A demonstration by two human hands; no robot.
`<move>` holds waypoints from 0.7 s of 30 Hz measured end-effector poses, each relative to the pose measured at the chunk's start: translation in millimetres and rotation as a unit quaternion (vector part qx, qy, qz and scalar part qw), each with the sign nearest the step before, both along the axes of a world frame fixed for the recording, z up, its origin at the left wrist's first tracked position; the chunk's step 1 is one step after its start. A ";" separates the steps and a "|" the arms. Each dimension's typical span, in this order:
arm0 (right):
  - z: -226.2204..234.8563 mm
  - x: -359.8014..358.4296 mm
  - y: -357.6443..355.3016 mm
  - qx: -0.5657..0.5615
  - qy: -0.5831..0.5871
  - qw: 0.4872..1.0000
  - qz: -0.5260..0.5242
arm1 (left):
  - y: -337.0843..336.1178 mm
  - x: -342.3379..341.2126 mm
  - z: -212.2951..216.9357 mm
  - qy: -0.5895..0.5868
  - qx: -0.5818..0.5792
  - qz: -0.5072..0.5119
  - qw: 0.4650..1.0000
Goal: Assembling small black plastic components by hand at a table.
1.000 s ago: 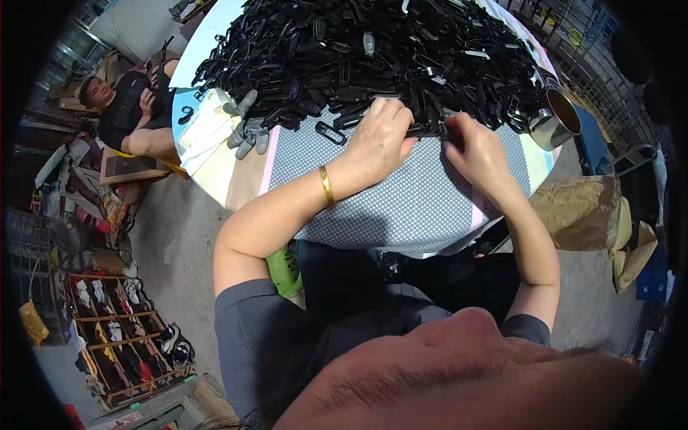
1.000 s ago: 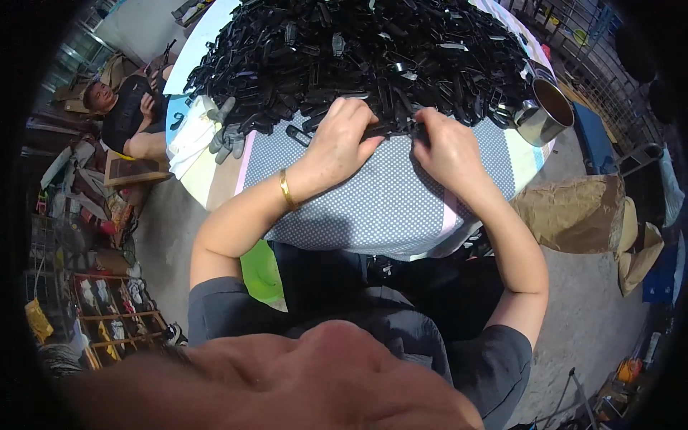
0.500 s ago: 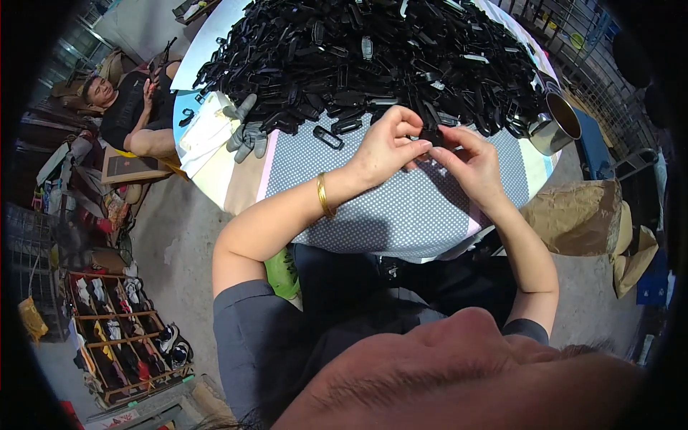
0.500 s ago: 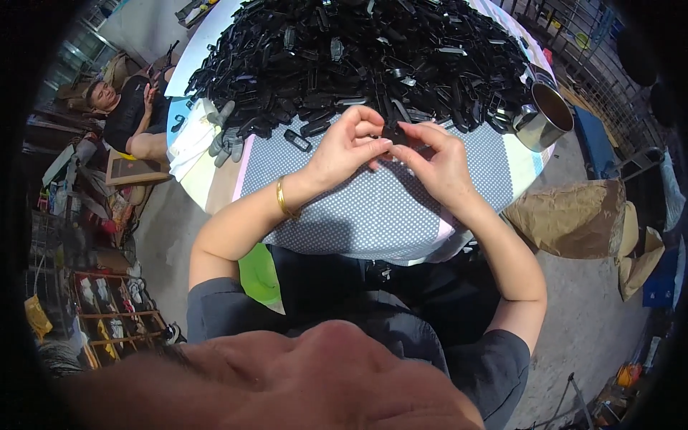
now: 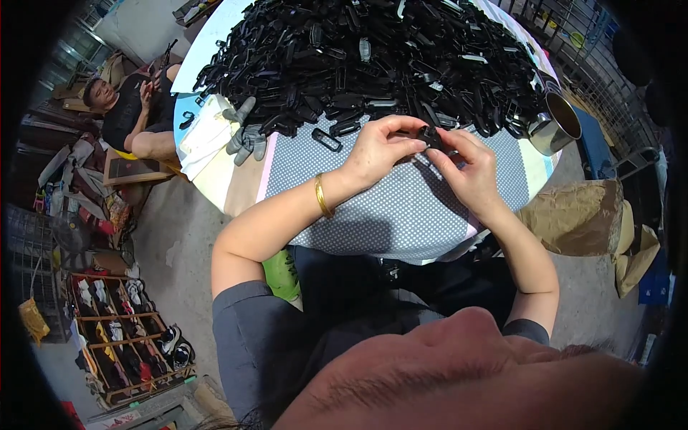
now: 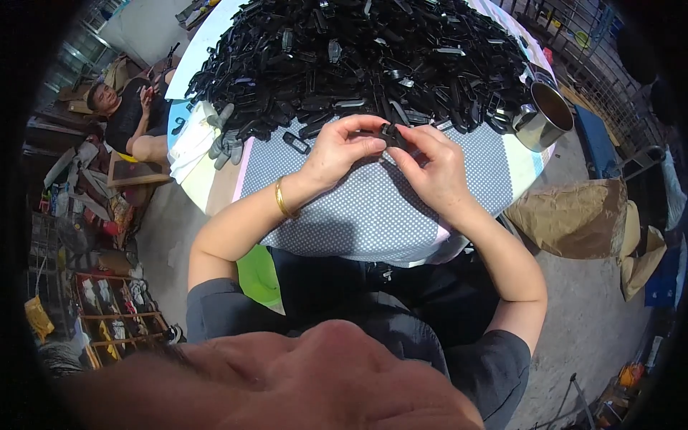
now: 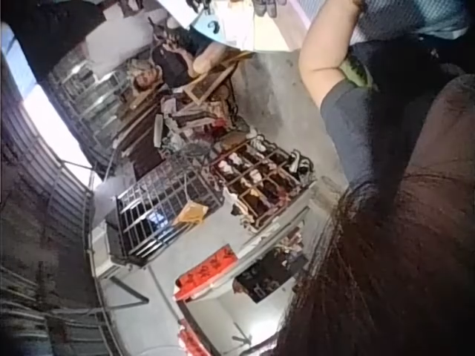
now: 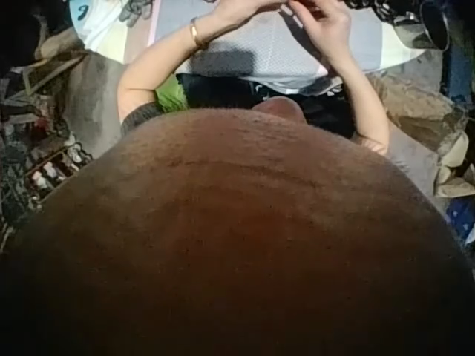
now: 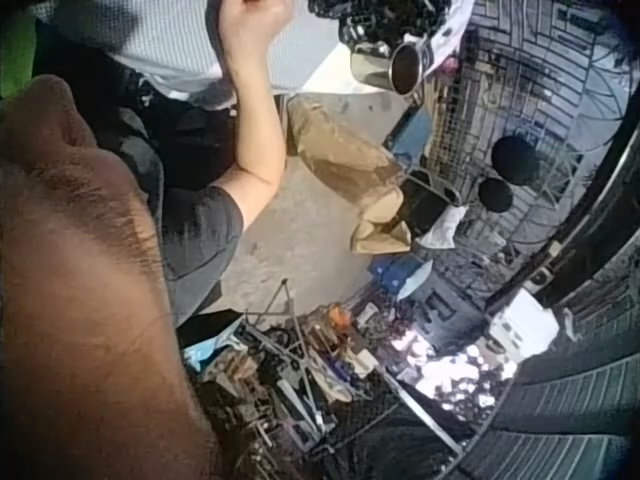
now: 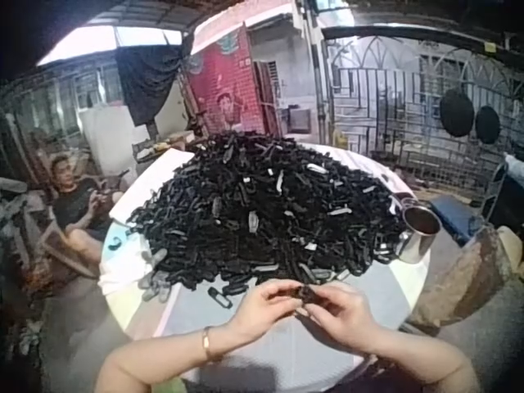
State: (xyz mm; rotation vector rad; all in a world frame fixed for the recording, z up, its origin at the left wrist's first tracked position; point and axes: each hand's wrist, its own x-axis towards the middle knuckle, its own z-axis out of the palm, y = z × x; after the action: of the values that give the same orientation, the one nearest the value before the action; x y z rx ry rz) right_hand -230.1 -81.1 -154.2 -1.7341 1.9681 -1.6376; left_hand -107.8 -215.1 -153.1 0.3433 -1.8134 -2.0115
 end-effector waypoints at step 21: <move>0.3 1.2 4.5 0.099 0.013 0.994 0.040 | 1.1 8.4 15.8 0.031 -0.195 -0.020 0.980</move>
State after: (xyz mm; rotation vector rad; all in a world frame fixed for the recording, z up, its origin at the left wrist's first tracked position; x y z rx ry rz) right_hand -228.9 -76.7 -153.9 -1.7430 1.9665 -1.3509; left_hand -99.5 -213.9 -137.3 0.1237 -2.1297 -1.6172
